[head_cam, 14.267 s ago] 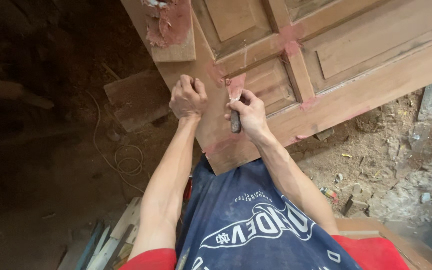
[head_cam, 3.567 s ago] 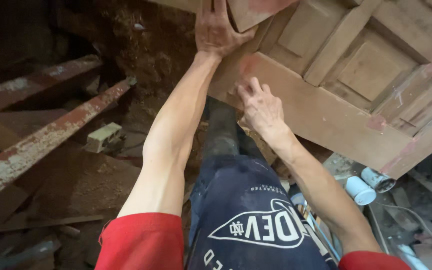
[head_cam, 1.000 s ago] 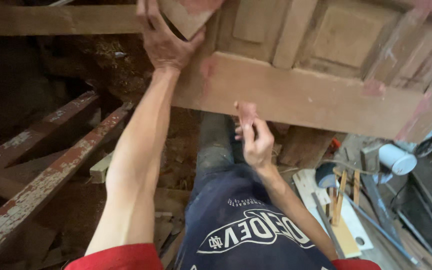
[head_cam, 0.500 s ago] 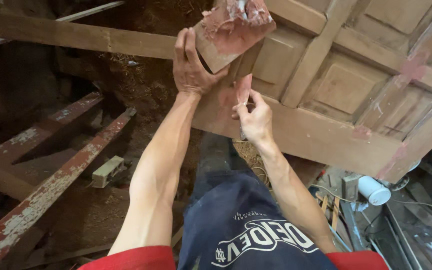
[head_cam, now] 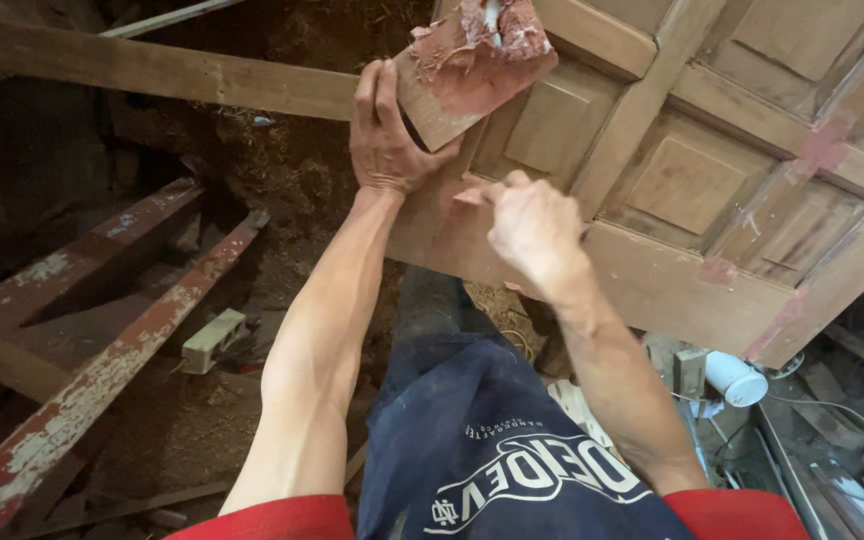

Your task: The person applies pink wood filler to the grooves and joints of a wooden door using a putty knife. They repeatedly scoop filler from a wooden board and spread it into the recessed areas, working across multiple panels and edges of the door.

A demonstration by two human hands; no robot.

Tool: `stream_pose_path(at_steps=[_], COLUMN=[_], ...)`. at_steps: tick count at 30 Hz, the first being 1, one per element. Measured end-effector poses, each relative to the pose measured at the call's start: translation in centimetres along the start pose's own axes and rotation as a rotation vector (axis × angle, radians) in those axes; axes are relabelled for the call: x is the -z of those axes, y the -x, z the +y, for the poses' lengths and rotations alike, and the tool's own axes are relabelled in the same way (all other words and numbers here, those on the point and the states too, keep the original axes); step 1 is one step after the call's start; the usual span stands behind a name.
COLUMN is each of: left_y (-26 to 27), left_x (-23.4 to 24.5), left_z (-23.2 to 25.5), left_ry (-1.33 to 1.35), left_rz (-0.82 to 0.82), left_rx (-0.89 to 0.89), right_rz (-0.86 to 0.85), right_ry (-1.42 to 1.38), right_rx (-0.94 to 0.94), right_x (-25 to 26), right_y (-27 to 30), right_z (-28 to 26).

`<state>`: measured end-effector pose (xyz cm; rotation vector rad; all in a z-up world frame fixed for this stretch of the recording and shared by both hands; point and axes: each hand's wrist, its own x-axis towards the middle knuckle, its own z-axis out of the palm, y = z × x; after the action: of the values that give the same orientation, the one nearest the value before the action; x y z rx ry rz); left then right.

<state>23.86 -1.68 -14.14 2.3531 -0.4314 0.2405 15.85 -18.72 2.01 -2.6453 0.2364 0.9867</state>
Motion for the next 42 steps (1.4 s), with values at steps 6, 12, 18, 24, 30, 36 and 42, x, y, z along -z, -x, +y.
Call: stream_pose_path(at_steps=[6, 12, 18, 24, 30, 36, 42], left_y=[-0.1, -0.5, -0.7, -0.5, -0.1, 0.2, 1.0], left_x=[0.1, 0.4, 0.8, 0.5, 0.1, -0.4, -0.5], left_z=[0.0, 0.4, 0.8, 0.5, -0.2, -1.8, -2.4], left_ry=[0.011, 0.004, 0.034, 0.036, 0.029, 0.026, 0.056], left_rz=[-0.021, 0.011, -0.021, -0.045, -0.070, -0.043, -0.100], left_rx=[0.000, -0.044, -0.014, 0.003, -0.027, -0.153, -0.095], right_rz=[0.302, 0.281, 0.354, 0.237, 0.303, 0.530, 0.476], right_ry=[-0.342, -0.338, -0.453, -0.366, -0.609, -0.562, -0.613], right_rx=[0.126, -0.031, -0.053, -0.077, -0.003, -0.156, -0.464], right_x=[-0.4, -3.9, -2.9, -2.3, -4.8, -10.1, -14.8], right_y=[-0.7, 0.3, 1.3, 0.3, 4.1, 11.9, 15.8], right_z=[1.3, -0.5, -0.2, -0.9, 1.1, 4.8, 6.8])
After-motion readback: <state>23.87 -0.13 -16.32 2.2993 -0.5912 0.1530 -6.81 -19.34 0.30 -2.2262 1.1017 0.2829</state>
